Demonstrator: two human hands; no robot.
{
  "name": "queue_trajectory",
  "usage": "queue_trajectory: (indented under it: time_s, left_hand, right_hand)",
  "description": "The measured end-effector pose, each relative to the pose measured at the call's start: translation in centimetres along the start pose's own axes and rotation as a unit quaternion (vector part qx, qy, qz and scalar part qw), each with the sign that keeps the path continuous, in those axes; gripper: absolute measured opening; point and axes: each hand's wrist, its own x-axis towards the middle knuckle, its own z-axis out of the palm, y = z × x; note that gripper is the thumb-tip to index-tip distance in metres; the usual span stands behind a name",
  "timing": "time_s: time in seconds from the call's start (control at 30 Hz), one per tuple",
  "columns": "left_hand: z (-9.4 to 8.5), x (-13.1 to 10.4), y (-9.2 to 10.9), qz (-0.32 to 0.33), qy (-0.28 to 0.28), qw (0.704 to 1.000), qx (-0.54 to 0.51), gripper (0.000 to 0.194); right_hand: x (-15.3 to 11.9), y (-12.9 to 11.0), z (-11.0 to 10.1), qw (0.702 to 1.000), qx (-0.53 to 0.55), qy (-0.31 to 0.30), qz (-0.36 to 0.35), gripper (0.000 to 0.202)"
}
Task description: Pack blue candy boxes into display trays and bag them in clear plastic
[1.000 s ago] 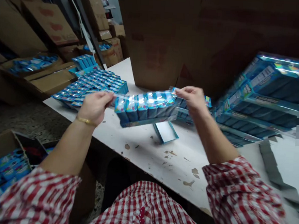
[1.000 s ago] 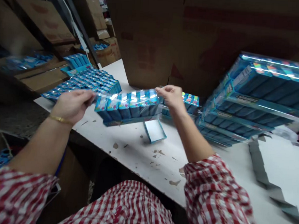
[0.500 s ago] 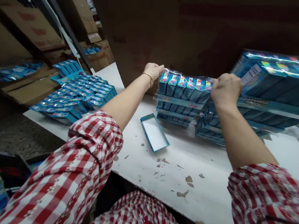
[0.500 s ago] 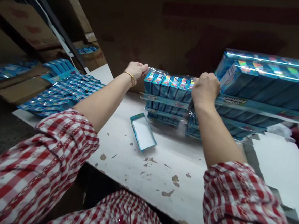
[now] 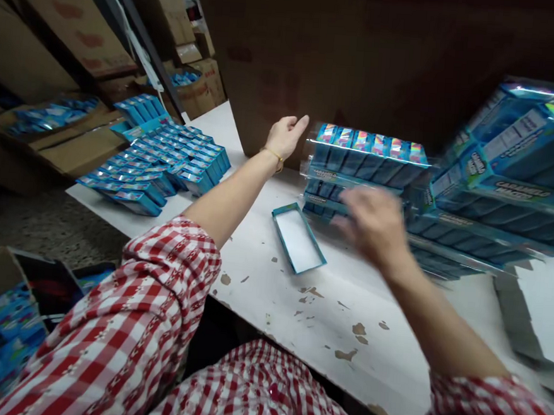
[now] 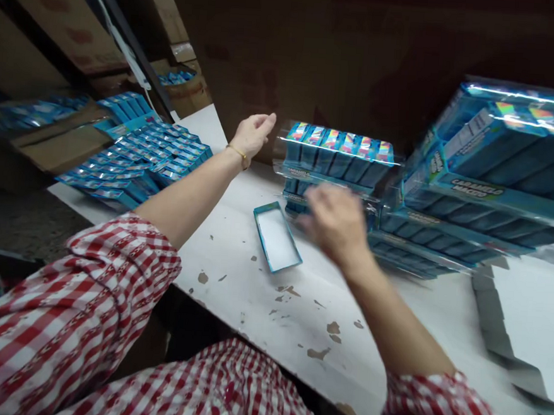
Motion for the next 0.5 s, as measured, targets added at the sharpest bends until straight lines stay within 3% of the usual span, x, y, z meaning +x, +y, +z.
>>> queue_trajectory:
  time_s: [0.03, 0.07, 0.17, 0.23, 0.33, 0.43, 0.5]
  left_hand:
    - [-1.4, -1.6, -1.0, -0.038, 0.015, 0.999, 0.002, 0.028]
    - [-2.8, -3.7, -2.0, -0.088, 0.026, 0.996, 0.004, 0.028]
    - [-6.6, -11.3, -5.4, -0.254, 0.017, 0.967, 0.007, 0.023]
    - [-8.6, -16.7, -7.4, -0.317, 0.015, 0.948, -0.019, 0.026]
    - [-11.1, -23.4, -9.5, -0.342, 0.05, 0.934, -0.09, 0.044]
    - [-14.0, -27.2, -11.1, -0.312, 0.166, 0.932, -0.074, 0.053]
    - [-16.4, -28.5, -12.1, -0.298, 0.203, 0.933, -0.02, 0.052]
  right_hand:
    - [-1.8, -2.1, 1.5, 0.992, 0.038, -0.084, -0.091, 0.047]
    - [-3.6, -3.9, 3.2, 0.977, 0.057, -0.155, -0.134, 0.046]
    - [-7.4, -7.2, 7.3, 0.945, 0.059, -0.282, -0.153, 0.025]
    - [-8.3, -8.5, 8.1, 0.942, 0.051, -0.301, -0.141, 0.023]
    - [-7.4, -12.1, 7.5, 0.943, 0.081, -0.274, -0.17, 0.026]
    - [-5.8, -17.6, 7.6, 0.939, 0.115, -0.251, -0.203, 0.028]
    - [-5.2, -21.0, 8.8, 0.938, 0.116, -0.251, -0.209, 0.029]
